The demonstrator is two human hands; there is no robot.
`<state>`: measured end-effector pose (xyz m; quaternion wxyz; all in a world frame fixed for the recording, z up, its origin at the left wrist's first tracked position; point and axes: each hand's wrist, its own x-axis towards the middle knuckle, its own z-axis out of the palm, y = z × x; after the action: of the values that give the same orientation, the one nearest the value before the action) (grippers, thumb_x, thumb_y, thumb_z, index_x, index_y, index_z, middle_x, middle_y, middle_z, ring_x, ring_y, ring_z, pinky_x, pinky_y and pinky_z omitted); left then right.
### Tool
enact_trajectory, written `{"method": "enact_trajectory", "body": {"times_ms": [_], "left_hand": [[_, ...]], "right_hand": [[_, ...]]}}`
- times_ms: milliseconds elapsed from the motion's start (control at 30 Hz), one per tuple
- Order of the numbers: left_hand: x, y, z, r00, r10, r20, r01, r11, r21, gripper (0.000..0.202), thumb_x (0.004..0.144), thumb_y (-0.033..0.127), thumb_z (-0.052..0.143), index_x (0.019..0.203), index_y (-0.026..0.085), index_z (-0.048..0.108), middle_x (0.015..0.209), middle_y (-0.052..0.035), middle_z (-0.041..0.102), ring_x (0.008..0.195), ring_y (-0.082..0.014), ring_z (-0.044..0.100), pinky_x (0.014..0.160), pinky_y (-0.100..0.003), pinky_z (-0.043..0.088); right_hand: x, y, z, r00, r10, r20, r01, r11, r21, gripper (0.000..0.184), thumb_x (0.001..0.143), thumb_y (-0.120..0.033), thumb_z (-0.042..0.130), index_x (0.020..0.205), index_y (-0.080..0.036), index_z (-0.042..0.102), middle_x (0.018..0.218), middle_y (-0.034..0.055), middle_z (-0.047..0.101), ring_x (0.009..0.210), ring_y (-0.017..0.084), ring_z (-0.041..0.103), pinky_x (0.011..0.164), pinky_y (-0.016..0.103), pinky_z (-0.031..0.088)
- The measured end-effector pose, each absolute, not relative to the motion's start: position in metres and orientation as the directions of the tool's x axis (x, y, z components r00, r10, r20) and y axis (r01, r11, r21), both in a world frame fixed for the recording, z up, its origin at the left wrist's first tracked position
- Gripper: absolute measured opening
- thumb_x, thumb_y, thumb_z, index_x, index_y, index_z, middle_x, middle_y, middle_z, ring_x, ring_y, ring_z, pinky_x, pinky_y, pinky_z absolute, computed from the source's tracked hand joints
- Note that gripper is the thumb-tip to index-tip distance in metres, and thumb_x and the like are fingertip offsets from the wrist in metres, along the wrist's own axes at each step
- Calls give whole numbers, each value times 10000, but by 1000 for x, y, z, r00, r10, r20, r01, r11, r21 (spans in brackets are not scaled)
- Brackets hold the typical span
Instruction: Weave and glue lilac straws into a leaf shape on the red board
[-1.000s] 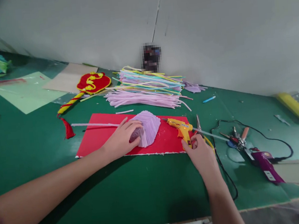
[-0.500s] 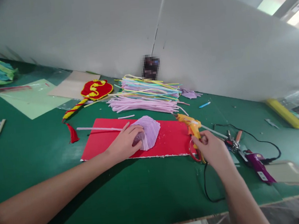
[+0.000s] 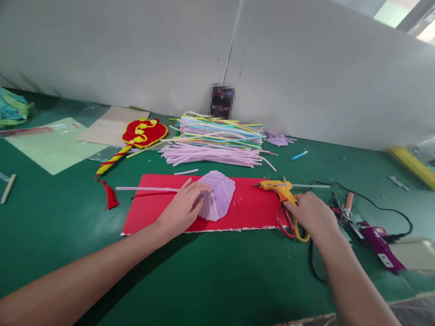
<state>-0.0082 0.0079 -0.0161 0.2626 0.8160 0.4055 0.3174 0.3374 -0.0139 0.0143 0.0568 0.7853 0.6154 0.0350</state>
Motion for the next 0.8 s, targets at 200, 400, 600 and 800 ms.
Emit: {"method": "enact_trajectory", "body": {"times_ms": [200, 400, 600, 800], "left_hand": [[-13, 7, -16, 328, 872, 364, 441, -482, 757, 369, 789, -20, 342, 998, 200, 551, 1084, -55, 612, 1061, -196, 541, 936, -388, 436], [-15, 3, -12, 319, 849, 420, 504, -528, 683, 313, 797, -12, 345, 878, 204, 557, 916, -14, 643, 916, -181, 569, 835, -355, 419], [-11, -1, -12, 572, 705, 420, 527, -708, 470, 256, 833, 27, 390, 745, 190, 566, 768, -12, 642, 762, -169, 570, 736, -301, 436], [-12, 0, -9, 538, 749, 385, 565, -660, 495, 278, 814, 4, 375, 700, 190, 548, 712, -8, 617, 698, -152, 547, 667, -259, 433]], "right_hand": [[246, -14, 25, 155, 955, 253, 964, -91, -248, 286, 833, -394, 461, 851, -192, 662, 806, 68, 645, 719, 205, 587, 674, 321, 442], [185, -2, 5, -5, 962, 274, 901, 123, -415, 319, 867, -332, 418, 1015, -152, 637, 1000, 113, 652, 841, 228, 600, 775, 368, 465], [180, 1, -15, -16, 968, 249, 869, 137, -476, 394, 885, -329, 422, 1232, -178, 533, 1207, 137, 597, 1114, 274, 543, 908, 430, 438], [186, 1, -12, 141, 978, 155, 777, -12, -629, 427, 862, -442, 457, 1173, -172, 571, 988, 105, 665, 889, 260, 620, 772, 395, 474]]}}
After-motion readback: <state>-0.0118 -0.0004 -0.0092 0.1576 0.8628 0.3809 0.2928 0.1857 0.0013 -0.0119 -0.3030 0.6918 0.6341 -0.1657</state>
